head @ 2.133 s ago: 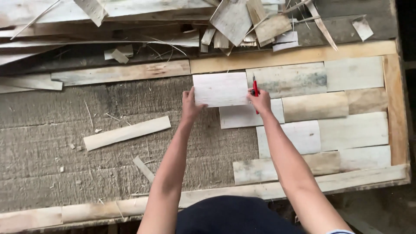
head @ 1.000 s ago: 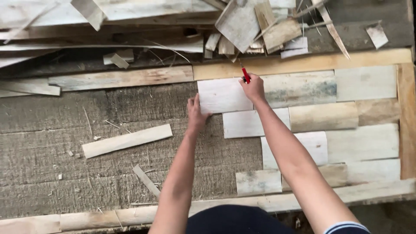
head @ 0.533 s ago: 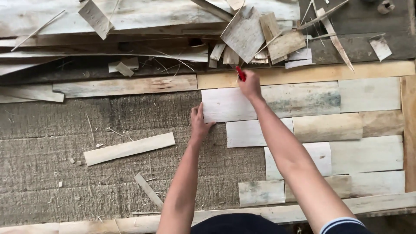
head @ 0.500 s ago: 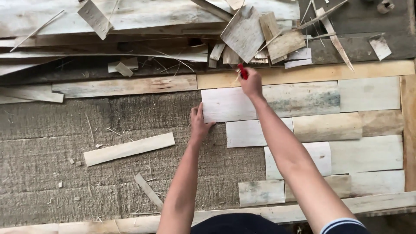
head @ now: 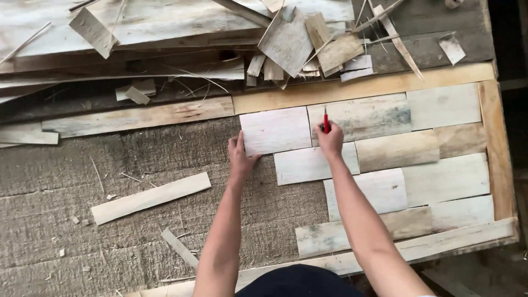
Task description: The person uses a red utility knife to cut and trim wooden planks on a workbench. They repeatedly select planks from a pile, position them, and make cuts, then place the trimmed pieces aside.
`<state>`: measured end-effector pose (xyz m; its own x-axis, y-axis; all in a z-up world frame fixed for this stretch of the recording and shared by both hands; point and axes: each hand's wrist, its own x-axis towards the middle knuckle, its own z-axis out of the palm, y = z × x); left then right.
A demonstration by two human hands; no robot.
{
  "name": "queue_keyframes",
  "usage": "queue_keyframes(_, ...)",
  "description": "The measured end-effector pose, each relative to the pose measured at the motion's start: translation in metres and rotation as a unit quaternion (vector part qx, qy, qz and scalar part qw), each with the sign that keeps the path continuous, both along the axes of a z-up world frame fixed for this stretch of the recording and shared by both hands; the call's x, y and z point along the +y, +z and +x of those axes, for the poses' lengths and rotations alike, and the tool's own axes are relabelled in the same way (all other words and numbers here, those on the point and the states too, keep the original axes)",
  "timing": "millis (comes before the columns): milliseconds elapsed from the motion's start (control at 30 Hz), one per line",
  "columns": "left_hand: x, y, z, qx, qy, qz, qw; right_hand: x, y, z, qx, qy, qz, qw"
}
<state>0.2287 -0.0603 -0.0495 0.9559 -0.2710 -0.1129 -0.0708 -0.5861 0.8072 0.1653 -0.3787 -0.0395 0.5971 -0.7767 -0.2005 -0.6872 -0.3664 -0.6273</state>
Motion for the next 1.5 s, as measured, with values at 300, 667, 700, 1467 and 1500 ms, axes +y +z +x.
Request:
queue_keyframes(300,-0.001,0.000,0.001,0.005,0.003,0.013,1.000,0.020,0.021,-0.003,0.049,0.015,0.022,0.998)
queue_keyframes(667,-0.001,-0.003,-0.001,0.010,0.007,0.014,1.000,0.020,0.019,-0.003,0.049,0.014,0.031,0.998)
queue_keyframes(700,-0.001,-0.003,-0.001,0.008,0.006,0.013,1.000,0.020,0.020,-0.003,0.047,0.013,0.035,0.998)
queue_keyframes(1467,0.185,0.048,-0.070,-0.045,-0.025,0.337,0.940,0.160,0.108,-0.172,0.064,0.047,0.278,0.957)
queue_keyframes(1500,0.191,0.047,-0.071,-0.050,-0.043,0.357,0.932,0.172,0.116,-0.184,0.084,0.064,0.279,0.955)
